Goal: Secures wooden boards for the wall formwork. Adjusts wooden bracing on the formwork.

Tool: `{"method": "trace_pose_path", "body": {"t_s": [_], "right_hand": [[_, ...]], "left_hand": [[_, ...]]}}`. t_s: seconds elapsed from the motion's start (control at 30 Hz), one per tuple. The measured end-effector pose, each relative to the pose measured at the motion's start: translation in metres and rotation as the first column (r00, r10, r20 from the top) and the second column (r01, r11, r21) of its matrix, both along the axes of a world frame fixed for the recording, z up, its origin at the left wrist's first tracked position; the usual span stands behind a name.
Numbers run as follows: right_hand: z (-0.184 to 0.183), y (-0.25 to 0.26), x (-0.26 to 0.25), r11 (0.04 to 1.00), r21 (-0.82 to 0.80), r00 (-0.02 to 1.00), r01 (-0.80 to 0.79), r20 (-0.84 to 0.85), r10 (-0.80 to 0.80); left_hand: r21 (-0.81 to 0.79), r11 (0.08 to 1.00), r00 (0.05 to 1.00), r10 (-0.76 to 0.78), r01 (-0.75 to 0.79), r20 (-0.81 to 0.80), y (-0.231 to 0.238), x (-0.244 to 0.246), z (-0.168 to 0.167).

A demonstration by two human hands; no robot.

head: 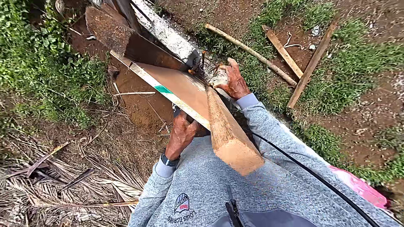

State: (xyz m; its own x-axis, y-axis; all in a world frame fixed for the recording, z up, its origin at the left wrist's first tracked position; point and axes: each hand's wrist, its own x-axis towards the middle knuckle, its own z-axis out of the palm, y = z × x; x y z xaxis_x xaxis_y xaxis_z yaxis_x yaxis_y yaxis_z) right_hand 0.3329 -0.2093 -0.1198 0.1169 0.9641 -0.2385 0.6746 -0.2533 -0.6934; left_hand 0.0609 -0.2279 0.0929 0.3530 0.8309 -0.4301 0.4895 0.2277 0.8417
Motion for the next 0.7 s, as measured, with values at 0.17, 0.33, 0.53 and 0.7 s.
{"method": "trace_pose_path", "body": {"t_s": [0.17,0.33,0.53,0.7], "right_hand": [[0.018,-0.092,0.036,0.919,-0.189,0.936,0.345,0.142,-0.323],[0.004,-0.173,0.033,0.780,-0.503,0.928,0.372,0.216,-0.304],[-0.026,-0.191,0.035,0.806,-0.389,0.895,0.446,0.161,-0.417],[-0.026,-0.218,0.035,0.778,-0.350,0.853,0.522,0.196,-0.484]], "left_hand": [[0.002,0.998,0.983,0.062,-0.063,0.171,-0.024,0.004,0.031],[-0.117,0.993,1.000,-0.018,0.020,0.014,-0.053,-0.007,-0.013],[-0.179,0.911,0.919,-0.332,0.371,0.214,-0.059,0.023,0.008],[-0.147,0.873,0.875,-0.429,0.465,0.225,-0.062,0.030,0.006]]}}
